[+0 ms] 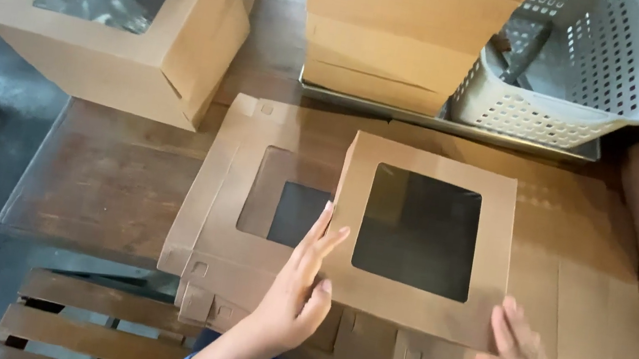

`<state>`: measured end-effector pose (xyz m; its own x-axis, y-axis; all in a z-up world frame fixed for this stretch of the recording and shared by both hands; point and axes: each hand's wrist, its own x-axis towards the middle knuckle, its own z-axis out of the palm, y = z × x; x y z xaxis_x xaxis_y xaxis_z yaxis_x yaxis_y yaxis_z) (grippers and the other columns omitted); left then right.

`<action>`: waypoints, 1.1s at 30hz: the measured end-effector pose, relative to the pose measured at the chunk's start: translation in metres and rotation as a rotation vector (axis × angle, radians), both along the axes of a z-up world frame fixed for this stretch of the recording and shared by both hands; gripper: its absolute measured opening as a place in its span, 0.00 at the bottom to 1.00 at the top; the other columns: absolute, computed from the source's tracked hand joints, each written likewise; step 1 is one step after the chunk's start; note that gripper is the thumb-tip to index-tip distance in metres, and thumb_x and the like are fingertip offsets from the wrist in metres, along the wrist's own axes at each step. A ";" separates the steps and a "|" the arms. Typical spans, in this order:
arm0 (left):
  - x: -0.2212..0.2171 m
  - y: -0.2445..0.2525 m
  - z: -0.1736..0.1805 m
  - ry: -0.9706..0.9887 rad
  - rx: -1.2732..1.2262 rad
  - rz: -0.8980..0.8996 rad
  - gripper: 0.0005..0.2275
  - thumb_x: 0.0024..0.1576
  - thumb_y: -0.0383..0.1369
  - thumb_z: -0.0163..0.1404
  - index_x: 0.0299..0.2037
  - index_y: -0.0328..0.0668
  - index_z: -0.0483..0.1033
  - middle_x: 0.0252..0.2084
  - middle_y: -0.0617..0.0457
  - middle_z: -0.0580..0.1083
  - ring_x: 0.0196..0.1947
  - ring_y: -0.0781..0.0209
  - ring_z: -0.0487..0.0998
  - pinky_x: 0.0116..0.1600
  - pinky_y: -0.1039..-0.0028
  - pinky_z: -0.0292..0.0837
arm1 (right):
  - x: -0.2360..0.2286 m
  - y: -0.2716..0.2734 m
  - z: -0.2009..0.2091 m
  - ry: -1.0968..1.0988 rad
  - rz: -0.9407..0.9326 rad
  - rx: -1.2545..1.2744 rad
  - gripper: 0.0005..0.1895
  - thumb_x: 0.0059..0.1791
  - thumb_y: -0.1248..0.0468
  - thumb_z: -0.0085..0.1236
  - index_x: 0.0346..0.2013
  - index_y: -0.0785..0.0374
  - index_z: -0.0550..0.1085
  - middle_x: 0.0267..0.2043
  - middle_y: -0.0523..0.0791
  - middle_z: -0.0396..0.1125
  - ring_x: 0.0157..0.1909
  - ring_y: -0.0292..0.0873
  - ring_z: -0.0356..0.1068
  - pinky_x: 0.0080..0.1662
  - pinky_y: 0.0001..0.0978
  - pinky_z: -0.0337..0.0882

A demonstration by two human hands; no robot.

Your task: Assembling cardboard boxes with clear windows by folding flaps and tucking them into place.

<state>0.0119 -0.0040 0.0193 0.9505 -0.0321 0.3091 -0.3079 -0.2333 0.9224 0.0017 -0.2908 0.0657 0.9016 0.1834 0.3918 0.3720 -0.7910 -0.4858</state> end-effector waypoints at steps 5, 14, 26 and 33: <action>0.001 0.003 0.009 0.059 -0.045 -0.071 0.30 0.58 0.22 0.35 0.73 0.49 0.53 0.82 0.39 0.40 0.81 0.44 0.50 0.57 0.66 0.62 | 0.069 -0.014 0.011 0.334 0.122 -0.086 0.32 0.55 0.54 0.38 0.73 0.64 0.55 0.78 0.51 0.47 0.80 0.51 0.43 0.74 0.49 0.42; 0.001 0.003 0.005 0.019 0.000 -0.036 0.25 0.56 0.21 0.36 0.66 0.45 0.62 0.81 0.38 0.44 0.50 0.57 0.52 0.39 0.74 0.63 | 0.171 0.012 0.030 0.424 0.005 -0.152 0.29 0.57 0.59 0.38 0.74 0.58 0.56 0.74 0.49 0.53 0.75 0.51 0.51 0.71 0.42 0.49; 0.002 0.003 -0.007 -0.005 0.127 0.009 0.19 0.62 0.40 0.46 0.62 0.46 0.64 0.80 0.34 0.46 0.77 0.39 0.59 0.63 0.57 0.70 | 0.075 -0.007 0.031 0.544 -0.100 0.090 0.28 0.52 0.60 0.48 0.69 0.51 0.65 0.73 0.37 0.59 0.74 0.33 0.55 0.66 0.27 0.53; 0.003 0.001 -0.008 -0.096 0.134 0.036 0.19 0.63 0.40 0.45 0.61 0.41 0.65 0.78 0.28 0.49 0.80 0.39 0.48 0.68 0.55 0.65 | -0.007 0.000 0.026 0.104 -0.169 -0.255 0.14 0.51 0.57 0.57 0.49 0.52 0.83 0.56 0.36 0.76 0.44 0.34 0.75 0.43 0.24 0.74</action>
